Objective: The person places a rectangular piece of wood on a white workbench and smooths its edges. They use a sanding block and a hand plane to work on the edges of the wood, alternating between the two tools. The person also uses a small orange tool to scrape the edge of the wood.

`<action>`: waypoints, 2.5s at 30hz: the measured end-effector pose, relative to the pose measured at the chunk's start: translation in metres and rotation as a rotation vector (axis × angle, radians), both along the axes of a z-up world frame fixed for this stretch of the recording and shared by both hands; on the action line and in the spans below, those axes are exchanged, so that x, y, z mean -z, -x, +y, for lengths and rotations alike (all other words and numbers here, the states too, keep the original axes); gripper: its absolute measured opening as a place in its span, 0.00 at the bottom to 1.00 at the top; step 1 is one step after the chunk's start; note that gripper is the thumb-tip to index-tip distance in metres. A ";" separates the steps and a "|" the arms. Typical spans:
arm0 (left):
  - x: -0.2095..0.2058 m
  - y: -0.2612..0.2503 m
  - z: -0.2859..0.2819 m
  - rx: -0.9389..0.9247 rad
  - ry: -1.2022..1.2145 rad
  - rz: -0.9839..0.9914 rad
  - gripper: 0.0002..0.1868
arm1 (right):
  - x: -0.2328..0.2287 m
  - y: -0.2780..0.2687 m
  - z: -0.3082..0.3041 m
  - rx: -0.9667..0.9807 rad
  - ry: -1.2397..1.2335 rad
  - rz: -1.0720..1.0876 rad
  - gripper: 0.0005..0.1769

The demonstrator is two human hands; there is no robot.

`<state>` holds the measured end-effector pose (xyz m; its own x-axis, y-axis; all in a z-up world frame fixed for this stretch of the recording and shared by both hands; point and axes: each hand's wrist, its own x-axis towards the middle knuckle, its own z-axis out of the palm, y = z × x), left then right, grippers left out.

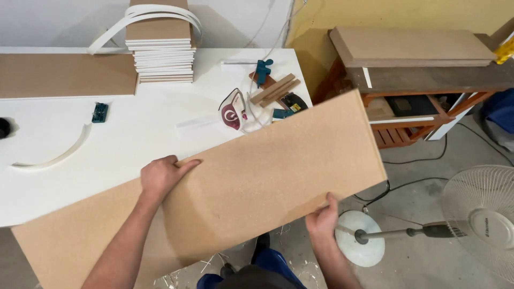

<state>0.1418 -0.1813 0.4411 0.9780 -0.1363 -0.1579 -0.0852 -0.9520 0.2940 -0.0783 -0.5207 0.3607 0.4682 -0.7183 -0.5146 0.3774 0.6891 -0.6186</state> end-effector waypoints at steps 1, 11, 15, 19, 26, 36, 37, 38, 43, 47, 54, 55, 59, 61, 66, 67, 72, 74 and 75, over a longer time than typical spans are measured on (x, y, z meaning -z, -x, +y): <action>0.003 -0.011 -0.016 0.047 -0.101 0.101 0.45 | 0.035 0.006 -0.010 0.088 -0.003 0.101 0.19; 0.114 -0.102 -0.102 0.310 -0.307 0.173 0.46 | 0.099 0.012 -0.046 -0.128 -0.111 0.424 0.26; 0.141 -0.120 -0.120 0.298 -0.343 0.253 0.48 | 0.145 -0.003 -0.070 -0.140 -0.170 0.471 0.32; 0.187 -0.149 -0.123 0.525 -0.638 0.305 0.29 | 0.181 -0.013 -0.083 -0.248 -0.192 0.504 0.30; 0.217 -0.175 -0.130 0.665 -0.777 0.336 0.41 | 0.208 -0.029 -0.094 -0.252 -0.240 0.526 0.28; 0.213 -0.177 -0.141 0.247 -0.356 0.388 0.52 | 0.218 -0.034 -0.096 -0.252 -0.234 0.531 0.32; 0.220 -0.179 -0.136 0.243 -0.312 0.356 0.53 | 0.214 -0.035 -0.095 -0.231 -0.224 0.543 0.33; 0.225 -0.179 -0.134 0.218 -0.315 0.359 0.53 | 0.216 -0.036 -0.095 -0.257 -0.225 0.544 0.33; 0.276 -0.182 -0.119 0.301 -0.173 -0.102 0.51 | 0.210 -0.031 -0.097 -0.282 -0.177 0.552 0.26; 0.267 -0.146 -0.120 0.252 -0.088 -0.214 0.42 | 0.203 -0.027 -0.099 -0.370 -0.131 0.553 0.25; 0.277 -0.026 -0.021 -0.096 0.398 -0.635 0.10 | 0.243 -0.010 -0.125 -0.850 0.627 0.880 0.37; 0.289 -0.015 0.011 -0.253 0.346 -0.689 0.08 | 0.251 -0.016 -0.123 -0.439 0.072 0.521 0.28; 0.289 0.006 0.172 -0.524 0.000 -0.789 0.17 | 0.311 -0.015 -0.157 -0.552 0.073 0.626 0.34; 0.277 -0.001 0.239 -0.805 0.269 -0.204 0.36 | 0.292 -0.016 -0.153 -0.539 0.092 0.631 0.38; 0.308 -0.006 0.322 -0.718 0.412 0.160 0.26 | 0.273 -0.019 -0.143 -0.510 0.059 0.597 0.28; 0.321 -0.013 0.329 -0.738 0.424 0.102 0.24 | 0.270 -0.019 -0.142 -0.488 0.038 0.570 0.29; 0.252 -0.038 0.293 -0.751 0.360 0.257 0.37 | 0.248 -0.022 -0.132 -0.375 -0.081 0.428 0.23; 0.252 -0.042 0.280 -0.825 0.373 0.347 0.46 | 0.250 -0.023 -0.129 -0.339 -0.086 0.392 0.22; 0.273 -0.044 0.280 -0.881 0.406 0.243 0.44 | 0.250 -0.020 -0.128 -0.331 -0.016 0.396 0.19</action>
<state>0.1856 0.0988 0.1678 0.7036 0.5339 -0.4690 0.7081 -0.4705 0.5266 -0.0581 -0.6483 0.1108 0.4364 -0.5555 -0.7078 -0.1234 0.7423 -0.6586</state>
